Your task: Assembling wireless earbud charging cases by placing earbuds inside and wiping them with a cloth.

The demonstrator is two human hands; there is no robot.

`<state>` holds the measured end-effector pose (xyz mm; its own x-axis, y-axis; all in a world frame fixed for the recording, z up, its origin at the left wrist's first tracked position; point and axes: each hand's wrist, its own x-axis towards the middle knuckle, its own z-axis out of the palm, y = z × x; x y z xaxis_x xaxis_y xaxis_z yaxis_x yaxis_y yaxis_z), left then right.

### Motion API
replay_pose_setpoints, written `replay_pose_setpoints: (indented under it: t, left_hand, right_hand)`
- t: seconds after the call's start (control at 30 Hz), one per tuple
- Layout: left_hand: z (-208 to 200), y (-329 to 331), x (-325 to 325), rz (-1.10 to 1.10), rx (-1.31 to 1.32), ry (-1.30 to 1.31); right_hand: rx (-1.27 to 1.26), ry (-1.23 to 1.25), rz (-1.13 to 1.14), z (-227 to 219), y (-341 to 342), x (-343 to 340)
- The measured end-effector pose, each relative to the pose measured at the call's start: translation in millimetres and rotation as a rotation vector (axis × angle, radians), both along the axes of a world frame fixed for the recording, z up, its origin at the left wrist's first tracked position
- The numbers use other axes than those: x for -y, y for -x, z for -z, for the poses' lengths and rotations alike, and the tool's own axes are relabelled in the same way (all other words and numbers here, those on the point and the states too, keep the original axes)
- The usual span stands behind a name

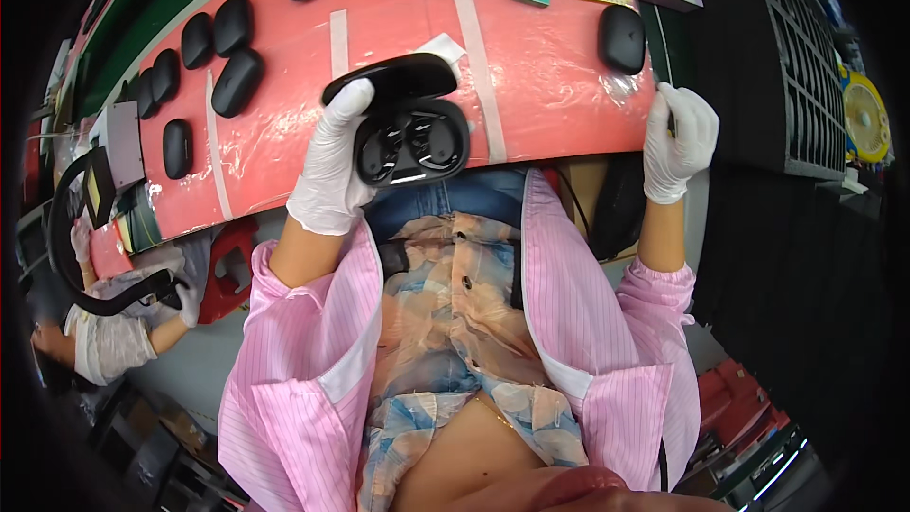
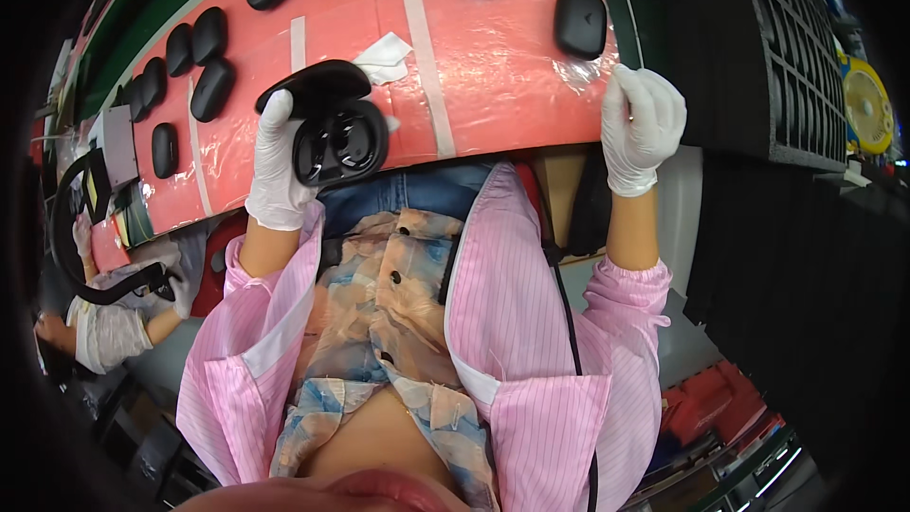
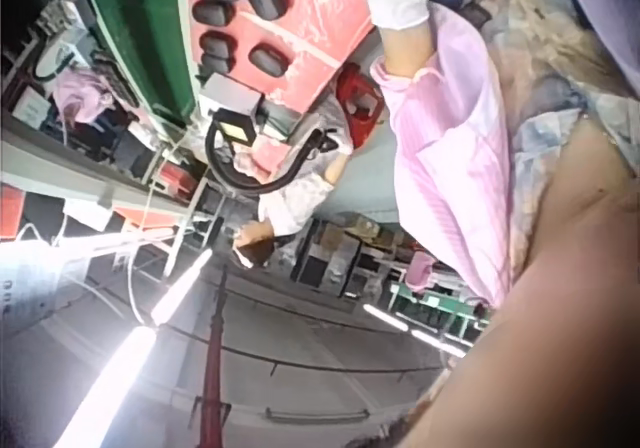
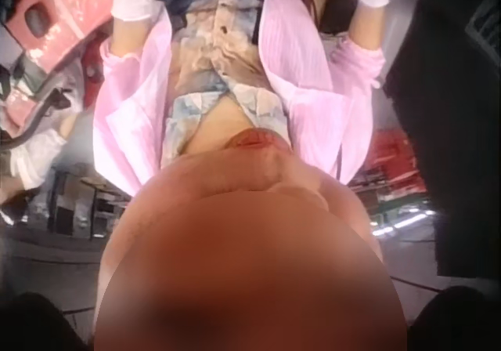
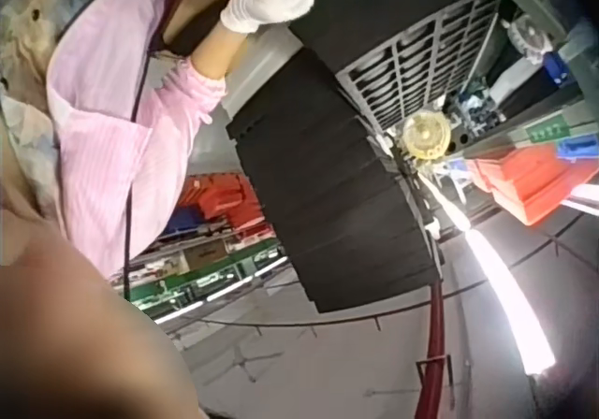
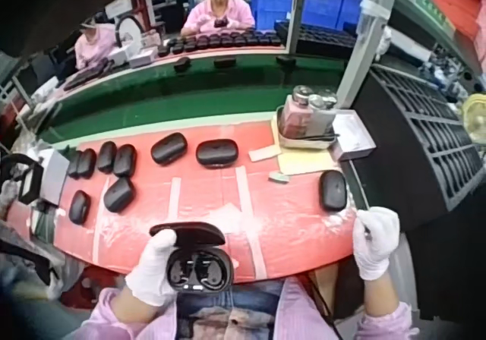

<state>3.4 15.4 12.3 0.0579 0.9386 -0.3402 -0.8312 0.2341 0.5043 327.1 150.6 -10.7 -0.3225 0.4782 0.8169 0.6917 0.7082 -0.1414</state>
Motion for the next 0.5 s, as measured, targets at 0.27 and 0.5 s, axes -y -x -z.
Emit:
replay_pose_setpoints:
  t: [0.27,0.5]
  left_hand:
    - [-13,-13,6,-0.029,-0.033,-0.260]
    - [15,33,65,-0.110,0.269,-0.459]
  right_hand:
    - [0.238,0.325,-0.045,-9,4,21]
    - [-0.211,0.795,-0.333,-10,113,40]
